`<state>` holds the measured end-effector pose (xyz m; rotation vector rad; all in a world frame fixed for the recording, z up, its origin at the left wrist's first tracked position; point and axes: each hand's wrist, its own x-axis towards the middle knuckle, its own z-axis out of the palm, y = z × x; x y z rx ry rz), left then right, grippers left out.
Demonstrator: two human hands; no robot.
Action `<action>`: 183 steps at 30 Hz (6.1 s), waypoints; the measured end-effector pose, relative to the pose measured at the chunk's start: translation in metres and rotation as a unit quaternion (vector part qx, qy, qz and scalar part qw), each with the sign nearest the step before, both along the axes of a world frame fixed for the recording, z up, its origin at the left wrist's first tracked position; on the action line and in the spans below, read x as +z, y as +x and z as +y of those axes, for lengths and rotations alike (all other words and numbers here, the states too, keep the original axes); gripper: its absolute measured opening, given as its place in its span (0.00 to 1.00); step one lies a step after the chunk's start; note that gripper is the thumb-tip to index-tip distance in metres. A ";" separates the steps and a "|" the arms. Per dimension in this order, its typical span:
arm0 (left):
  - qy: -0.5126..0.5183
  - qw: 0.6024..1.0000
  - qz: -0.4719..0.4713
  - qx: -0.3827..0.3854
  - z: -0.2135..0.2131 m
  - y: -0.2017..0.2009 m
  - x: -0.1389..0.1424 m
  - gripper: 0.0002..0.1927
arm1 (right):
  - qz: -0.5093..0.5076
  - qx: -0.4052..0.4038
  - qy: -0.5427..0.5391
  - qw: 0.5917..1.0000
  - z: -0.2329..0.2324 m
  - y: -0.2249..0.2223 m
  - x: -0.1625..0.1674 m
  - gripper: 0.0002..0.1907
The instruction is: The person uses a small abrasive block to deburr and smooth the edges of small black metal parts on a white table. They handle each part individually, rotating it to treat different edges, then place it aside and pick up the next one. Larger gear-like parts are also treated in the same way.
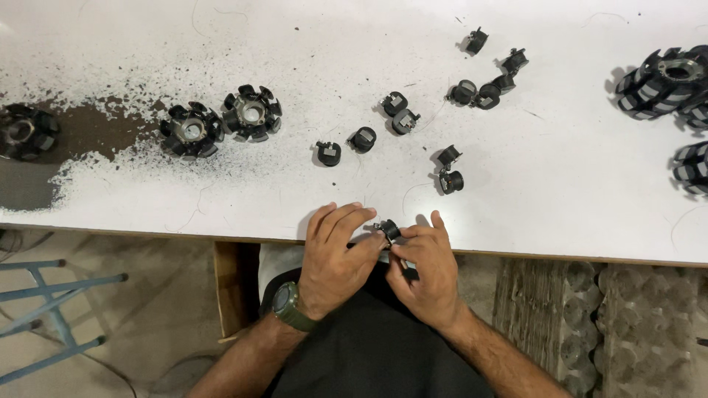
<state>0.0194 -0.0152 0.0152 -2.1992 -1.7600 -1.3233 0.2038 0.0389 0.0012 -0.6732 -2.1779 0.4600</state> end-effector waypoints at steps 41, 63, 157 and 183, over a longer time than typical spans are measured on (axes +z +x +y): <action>-0.070 0.995 -0.071 0.025 0.009 -0.011 0.004 0.13 | -0.047 -0.081 0.029 0.995 0.016 0.001 0.018 0.21; 0.022 0.999 0.044 0.003 0.014 -0.012 0.002 0.07 | -0.099 -0.067 0.017 0.993 0.018 -0.009 0.017 0.19; -0.295 0.890 -0.344 -0.036 0.012 -0.002 0.018 0.04 | 0.003 -0.030 0.009 1.000 -0.010 -0.003 0.008 0.16; -0.334 0.816 -0.459 -0.106 0.016 -0.006 0.004 0.04 | 0.026 -0.039 -0.040 0.998 -0.007 0.001 0.017 0.13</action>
